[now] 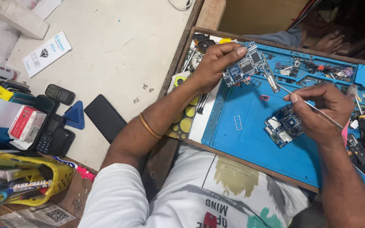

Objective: The person holds a small circuit board and uses tweezers to manipulate components on its surface. They repeatedly adjust the board's orientation and use the tweezers to probe or reposition small parts.

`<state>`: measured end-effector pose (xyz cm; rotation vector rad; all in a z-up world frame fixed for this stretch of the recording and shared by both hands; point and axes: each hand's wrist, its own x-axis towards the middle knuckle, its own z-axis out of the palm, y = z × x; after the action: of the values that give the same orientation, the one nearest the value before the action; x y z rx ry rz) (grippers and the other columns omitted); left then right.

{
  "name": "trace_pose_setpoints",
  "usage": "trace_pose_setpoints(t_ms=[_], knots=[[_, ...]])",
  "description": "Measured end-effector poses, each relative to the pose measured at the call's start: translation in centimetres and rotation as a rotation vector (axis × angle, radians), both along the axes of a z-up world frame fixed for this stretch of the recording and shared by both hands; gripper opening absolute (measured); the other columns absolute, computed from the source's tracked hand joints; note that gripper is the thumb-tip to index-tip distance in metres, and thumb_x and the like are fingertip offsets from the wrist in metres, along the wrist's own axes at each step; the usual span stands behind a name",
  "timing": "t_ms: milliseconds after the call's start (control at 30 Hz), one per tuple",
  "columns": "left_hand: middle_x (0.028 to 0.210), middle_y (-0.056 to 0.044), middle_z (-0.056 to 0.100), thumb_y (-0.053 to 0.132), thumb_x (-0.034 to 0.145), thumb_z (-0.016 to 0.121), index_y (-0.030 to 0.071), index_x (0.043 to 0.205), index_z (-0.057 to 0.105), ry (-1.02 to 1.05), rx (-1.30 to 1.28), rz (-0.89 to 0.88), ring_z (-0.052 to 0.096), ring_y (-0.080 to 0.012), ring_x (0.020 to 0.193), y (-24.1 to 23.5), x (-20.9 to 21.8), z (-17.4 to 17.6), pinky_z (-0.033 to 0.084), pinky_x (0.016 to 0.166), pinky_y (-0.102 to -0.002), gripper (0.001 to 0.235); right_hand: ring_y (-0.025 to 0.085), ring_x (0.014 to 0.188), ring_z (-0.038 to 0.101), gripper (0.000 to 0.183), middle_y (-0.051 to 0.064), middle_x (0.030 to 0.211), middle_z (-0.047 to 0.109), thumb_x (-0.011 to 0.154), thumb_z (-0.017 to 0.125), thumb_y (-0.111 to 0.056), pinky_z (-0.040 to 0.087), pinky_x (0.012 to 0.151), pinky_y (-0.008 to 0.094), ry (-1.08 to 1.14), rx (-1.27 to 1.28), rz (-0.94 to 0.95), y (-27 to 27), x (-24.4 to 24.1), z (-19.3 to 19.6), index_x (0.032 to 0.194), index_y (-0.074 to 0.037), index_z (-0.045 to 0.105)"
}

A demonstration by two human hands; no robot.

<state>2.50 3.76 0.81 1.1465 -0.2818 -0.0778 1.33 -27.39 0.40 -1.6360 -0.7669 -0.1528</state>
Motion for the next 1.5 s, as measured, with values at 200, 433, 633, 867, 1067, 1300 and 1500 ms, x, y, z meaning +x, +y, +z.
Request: trace_pose_setpoints(t_ms=[200, 433, 633, 867, 1067, 1300, 1500], knots=[[0.096, -0.009, 0.072, 0.027, 0.117, 0.066, -0.007, 0.118, 0.074, -0.172, 0.13, 0.006, 0.069, -0.0103, 0.084, -0.6, 0.4, -1.2, 0.06, 0.075, -0.027, 0.035, 0.015, 0.094, 0.075, 0.016, 0.014, 0.101, 0.075, 0.109, 0.076, -0.003, 0.058, 0.084, 0.023, -0.04, -0.094, -0.058, 0.3, -0.4, 0.1, 0.101, 0.004, 0.064], [0.088, -0.01, 0.076, 0.028, 0.105, 0.063, -0.001, 0.115, 0.07, 0.017, 0.003, -0.005, 0.076, -0.0161, 0.072, -0.1, 0.4, -0.4, 0.064, 0.058, -0.031, 0.032, 0.012, 0.088, 0.072, 0.013, 0.013, 0.096, 0.075, 0.104, 0.077, -0.003, 0.057, 0.081, 0.022, -0.006, -0.142, -0.051, 0.1, 0.0, 0.4, 0.1, 0.003, 0.067], [0.089, -0.008, 0.073, 0.028, 0.107, 0.062, -0.001, 0.108, 0.068, -0.032, 0.049, -0.028, 0.074, -0.0144, 0.074, -0.9, 0.2, 0.0, 0.066, 0.059, -0.033, 0.03, 0.011, 0.088, 0.072, 0.015, 0.012, 0.098, 0.075, 0.108, 0.076, -0.005, 0.056, 0.08, 0.021, -0.015, -0.116, -0.062, 0.6, -0.4, 0.5, 0.102, 0.004, 0.066], [0.09, -0.008, 0.074, 0.03, 0.109, 0.062, -0.001, 0.11, 0.072, -0.099, 0.06, 0.161, 0.071, -0.012, 0.073, 1.7, -0.4, 2.2, 0.061, 0.064, -0.029, 0.032, 0.014, 0.068, 0.07, 0.01, 0.009, 0.078, 0.075, 0.088, 0.08, -0.006, 0.053, 0.062, 0.028, 0.03, -0.425, -0.028, 1.5, 0.0, 0.8, 0.093, 0.0, 0.074], [0.091, -0.004, 0.076, 0.035, 0.106, 0.063, 0.002, 0.113, 0.074, -0.229, 0.288, 0.112, 0.073, -0.0077, 0.078, 0.4, -0.5, 1.3, 0.062, 0.069, -0.024, 0.035, 0.011, 0.084, 0.07, 0.011, 0.01, 0.097, 0.074, 0.109, 0.076, -0.005, 0.057, 0.079, 0.022, -0.029, -0.074, -0.209, 1.3, -0.3, 1.6, 0.106, 0.003, 0.069], [0.096, -0.001, 0.075, 0.033, 0.105, 0.066, 0.003, 0.117, 0.073, -0.357, 0.52, 0.073, 0.067, -0.0064, 0.089, -0.8, -1.3, 0.7, 0.056, 0.08, -0.026, 0.034, 0.01, 0.079, 0.069, 0.009, 0.012, 0.101, 0.073, 0.1, 0.073, -0.001, 0.055, 0.071, 0.021, 0.047, 0.021, -0.181, 2.2, -1.6, 2.6, 0.106, 0.003, 0.069], [0.093, 0.0, 0.073, 0.035, 0.107, 0.063, 0.006, 0.111, 0.074, -0.378, 0.58, 0.017, 0.063, -0.0063, 0.087, -2.4, -2.3, 0.7, 0.054, 0.079, -0.027, 0.031, 0.015, 0.093, 0.074, 0.008, 0.015, 0.104, 0.075, 0.106, 0.076, -0.001, 0.058, 0.083, 0.023, -0.114, -0.089, -0.089, 2.1, -1.7, 2.0, 0.11, 0.005, 0.071]])
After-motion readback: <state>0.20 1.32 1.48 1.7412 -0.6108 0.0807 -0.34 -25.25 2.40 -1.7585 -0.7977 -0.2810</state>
